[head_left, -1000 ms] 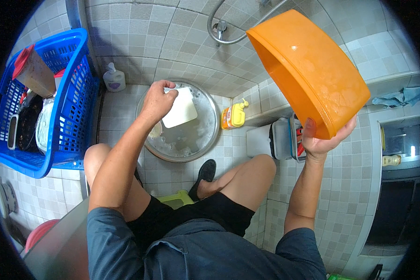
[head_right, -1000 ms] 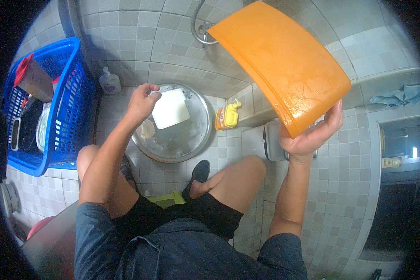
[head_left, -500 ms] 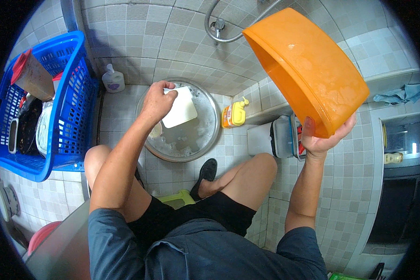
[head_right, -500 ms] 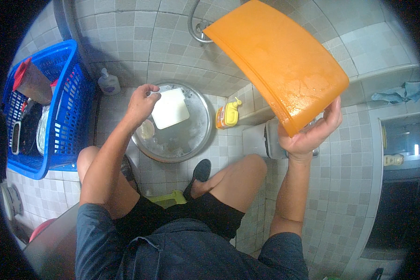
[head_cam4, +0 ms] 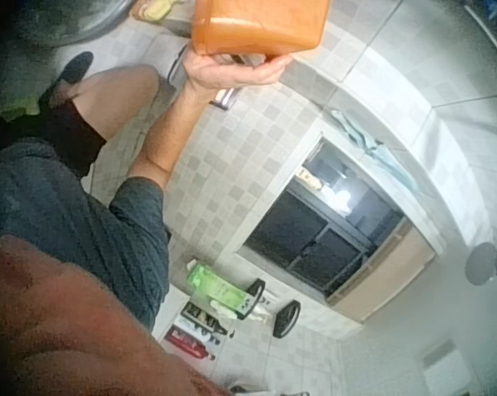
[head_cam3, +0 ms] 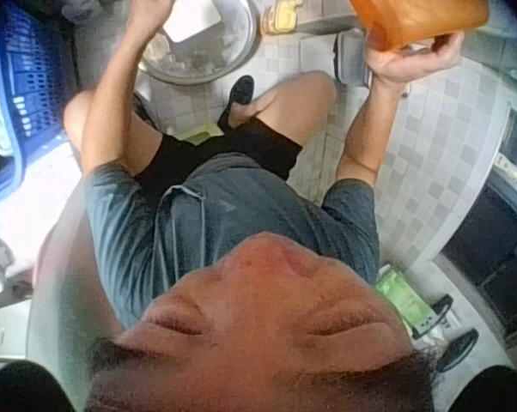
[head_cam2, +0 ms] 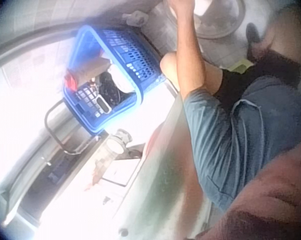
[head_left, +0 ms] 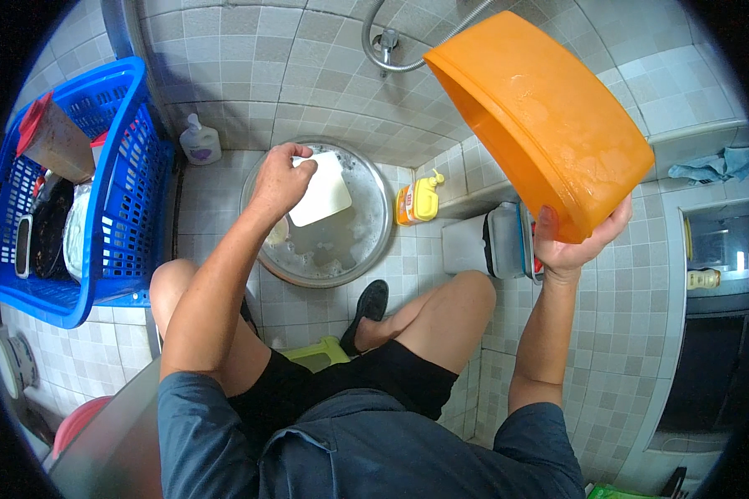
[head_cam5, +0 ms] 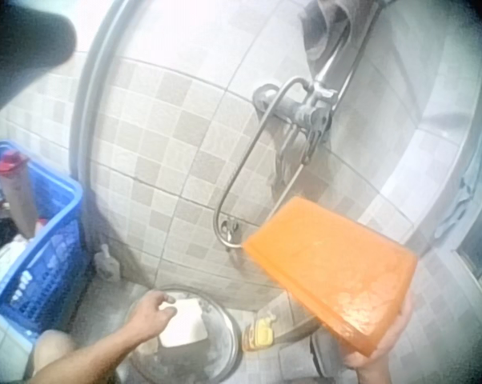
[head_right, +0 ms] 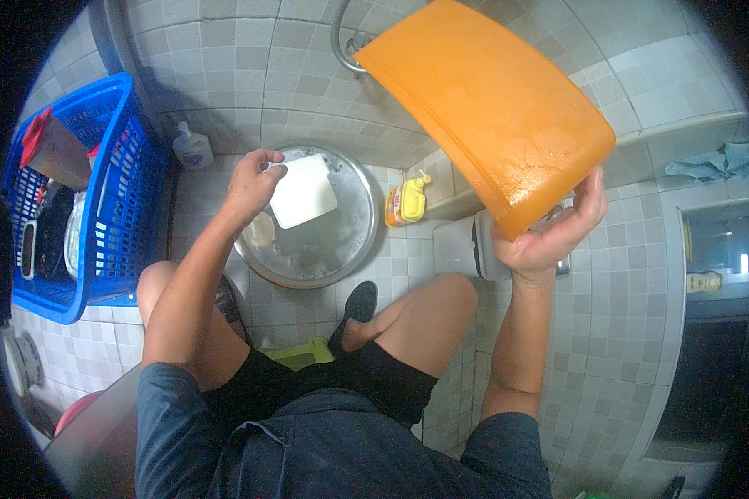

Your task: The person washes plastic containers and a white lid by hand in a basin of soapy water while sitting on a stool.

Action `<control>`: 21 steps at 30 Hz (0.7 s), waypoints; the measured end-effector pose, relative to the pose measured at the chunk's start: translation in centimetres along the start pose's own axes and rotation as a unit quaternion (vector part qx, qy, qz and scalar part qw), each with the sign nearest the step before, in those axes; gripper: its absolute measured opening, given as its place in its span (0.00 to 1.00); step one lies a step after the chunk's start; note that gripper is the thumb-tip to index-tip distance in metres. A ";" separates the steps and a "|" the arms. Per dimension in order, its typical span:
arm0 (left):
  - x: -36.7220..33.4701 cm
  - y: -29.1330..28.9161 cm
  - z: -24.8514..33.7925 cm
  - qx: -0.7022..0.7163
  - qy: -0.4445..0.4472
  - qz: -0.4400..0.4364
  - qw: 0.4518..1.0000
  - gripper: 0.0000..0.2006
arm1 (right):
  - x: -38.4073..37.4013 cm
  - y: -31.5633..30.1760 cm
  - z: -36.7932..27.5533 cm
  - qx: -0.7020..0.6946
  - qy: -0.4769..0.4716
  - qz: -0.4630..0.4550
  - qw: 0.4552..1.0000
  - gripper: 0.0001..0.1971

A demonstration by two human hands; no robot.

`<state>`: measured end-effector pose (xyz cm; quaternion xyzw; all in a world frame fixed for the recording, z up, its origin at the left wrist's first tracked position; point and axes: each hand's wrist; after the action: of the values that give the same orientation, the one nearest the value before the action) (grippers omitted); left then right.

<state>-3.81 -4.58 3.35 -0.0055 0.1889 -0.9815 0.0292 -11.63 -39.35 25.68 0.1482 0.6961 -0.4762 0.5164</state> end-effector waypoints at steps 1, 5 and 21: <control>0.0 0.0 0.1 -0.001 -0.001 -0.001 1.000 0.20 | -0.1 0.0 -0.1 0.005 -0.006 -0.006 1.000 0.53; 0.1 -0.1 0.4 0.001 -0.012 -0.006 1.000 0.21 | -0.2 0.2 -0.2 -0.007 -0.014 -0.009 1.000 0.51; -0.4 0.1 -0.2 0.035 0.001 0.003 0.999 0.21 | 10.7 5.7 -4.2 0.163 0.094 -0.127 0.974 0.52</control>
<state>-3.40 -4.59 3.14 -0.0026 0.1545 -0.9875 0.0318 -14.62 -36.10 13.64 0.1847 0.6677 -0.6289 0.3529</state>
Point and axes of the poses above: each hand's wrist, its own x-axis away from the middle knuckle, its own y-axis out of the palm, z = x × y, and after that the axes turned 2 degrees about y, right-handed
